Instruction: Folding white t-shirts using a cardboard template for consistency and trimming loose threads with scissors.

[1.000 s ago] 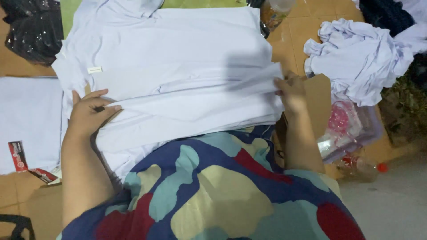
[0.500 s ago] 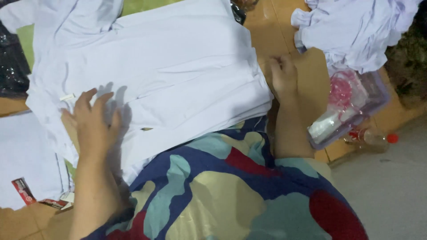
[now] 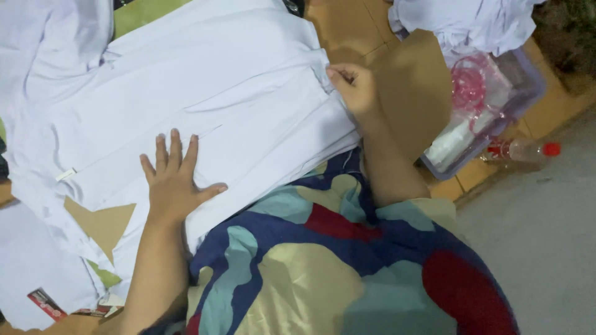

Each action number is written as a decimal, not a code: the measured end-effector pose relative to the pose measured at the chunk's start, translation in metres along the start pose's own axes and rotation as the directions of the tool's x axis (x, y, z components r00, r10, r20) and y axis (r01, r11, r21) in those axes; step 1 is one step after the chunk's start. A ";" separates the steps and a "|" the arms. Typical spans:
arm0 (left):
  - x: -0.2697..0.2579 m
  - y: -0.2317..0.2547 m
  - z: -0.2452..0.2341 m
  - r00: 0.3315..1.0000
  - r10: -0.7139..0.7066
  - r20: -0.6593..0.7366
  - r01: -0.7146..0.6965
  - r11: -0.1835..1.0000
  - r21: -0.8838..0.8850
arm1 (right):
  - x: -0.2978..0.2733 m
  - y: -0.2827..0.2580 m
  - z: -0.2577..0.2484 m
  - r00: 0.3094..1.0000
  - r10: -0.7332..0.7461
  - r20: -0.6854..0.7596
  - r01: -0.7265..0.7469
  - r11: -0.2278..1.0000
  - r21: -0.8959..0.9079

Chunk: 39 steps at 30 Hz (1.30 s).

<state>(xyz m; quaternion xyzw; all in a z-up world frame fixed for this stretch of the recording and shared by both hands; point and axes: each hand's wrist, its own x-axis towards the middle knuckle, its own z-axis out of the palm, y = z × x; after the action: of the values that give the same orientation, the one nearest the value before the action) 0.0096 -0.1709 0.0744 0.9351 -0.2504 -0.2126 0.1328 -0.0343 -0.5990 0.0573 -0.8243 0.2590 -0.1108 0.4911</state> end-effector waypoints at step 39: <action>0.156 0.185 0.009 0.793 0.488 -0.363 -0.588 0.769 -0.251 | -0.196 0.225 -0.057 0.878 0.318 0.357 0.125 0.568 -0.813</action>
<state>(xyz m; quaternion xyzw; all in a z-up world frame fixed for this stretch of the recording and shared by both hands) 0.0518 -0.4090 0.0802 0.8032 -0.4469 -0.0734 0.3870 -0.2956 -0.6230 -0.0954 -0.9410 0.2003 0.2509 0.1067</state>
